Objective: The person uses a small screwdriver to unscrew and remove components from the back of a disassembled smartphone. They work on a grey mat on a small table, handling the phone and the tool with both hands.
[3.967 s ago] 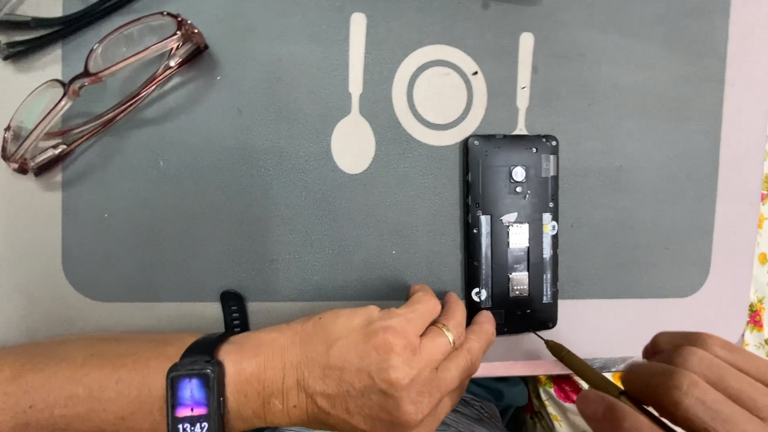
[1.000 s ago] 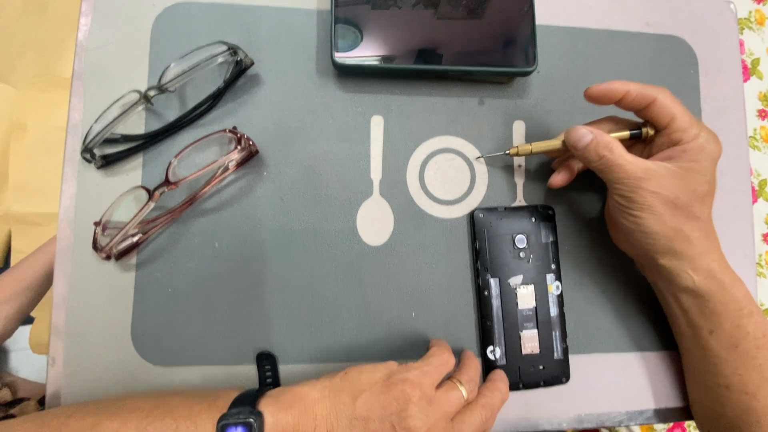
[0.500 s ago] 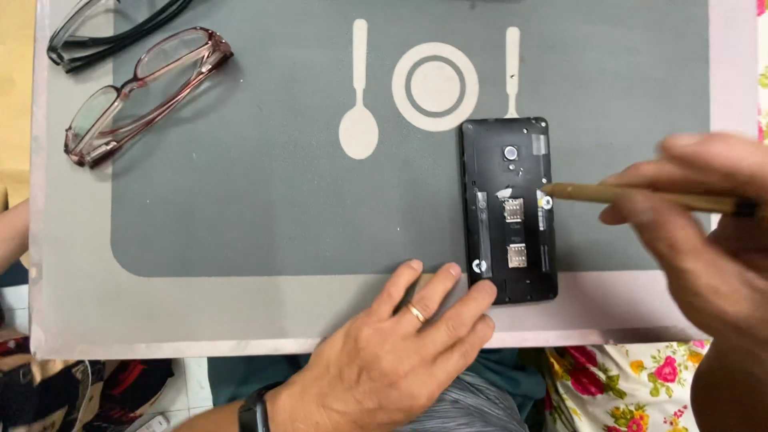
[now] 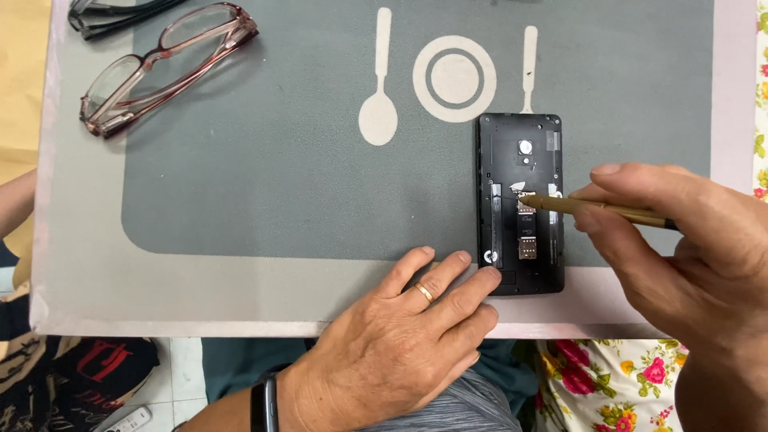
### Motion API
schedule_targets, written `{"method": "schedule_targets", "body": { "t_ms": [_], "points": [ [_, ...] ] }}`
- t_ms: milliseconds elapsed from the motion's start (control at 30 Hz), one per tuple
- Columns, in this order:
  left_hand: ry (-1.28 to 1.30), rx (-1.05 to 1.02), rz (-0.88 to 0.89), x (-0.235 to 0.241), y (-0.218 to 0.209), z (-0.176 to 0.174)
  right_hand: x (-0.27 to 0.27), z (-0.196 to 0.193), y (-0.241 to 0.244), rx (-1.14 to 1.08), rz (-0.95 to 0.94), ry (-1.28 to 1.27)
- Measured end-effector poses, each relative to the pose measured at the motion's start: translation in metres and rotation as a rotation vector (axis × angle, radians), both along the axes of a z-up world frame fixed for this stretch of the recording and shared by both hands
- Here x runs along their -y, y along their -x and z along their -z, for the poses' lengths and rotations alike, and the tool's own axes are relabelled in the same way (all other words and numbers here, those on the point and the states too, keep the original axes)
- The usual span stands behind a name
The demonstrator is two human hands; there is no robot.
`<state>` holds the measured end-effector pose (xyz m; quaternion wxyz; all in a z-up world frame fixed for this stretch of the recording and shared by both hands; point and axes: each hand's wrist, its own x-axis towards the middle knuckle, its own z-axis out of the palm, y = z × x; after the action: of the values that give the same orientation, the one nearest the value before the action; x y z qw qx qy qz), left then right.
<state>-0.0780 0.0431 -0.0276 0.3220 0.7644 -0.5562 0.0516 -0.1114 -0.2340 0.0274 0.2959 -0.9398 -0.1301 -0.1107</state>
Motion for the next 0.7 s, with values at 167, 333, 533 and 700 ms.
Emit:
{"method": "schedule_targets", "body": {
  "t_ms": [167,333,533,700],
  "points": [
    [0.025,0.011,-0.019,0.000,-0.001,0.001,-0.004,0.000,0.000,-0.016,0.010,-0.015],
    [0.019,0.017,-0.023,0.000,0.000,0.003,-0.003,0.003,-0.001,-0.011,-0.003,0.001],
    [0.052,0.002,-0.010,0.000,-0.003,0.001,-0.009,-0.003,-0.005,0.021,-0.020,0.041],
    [0.036,-0.002,-0.010,0.000,-0.002,0.002,-0.008,-0.003,-0.005,0.004,-0.027,0.118]
  ]
}}
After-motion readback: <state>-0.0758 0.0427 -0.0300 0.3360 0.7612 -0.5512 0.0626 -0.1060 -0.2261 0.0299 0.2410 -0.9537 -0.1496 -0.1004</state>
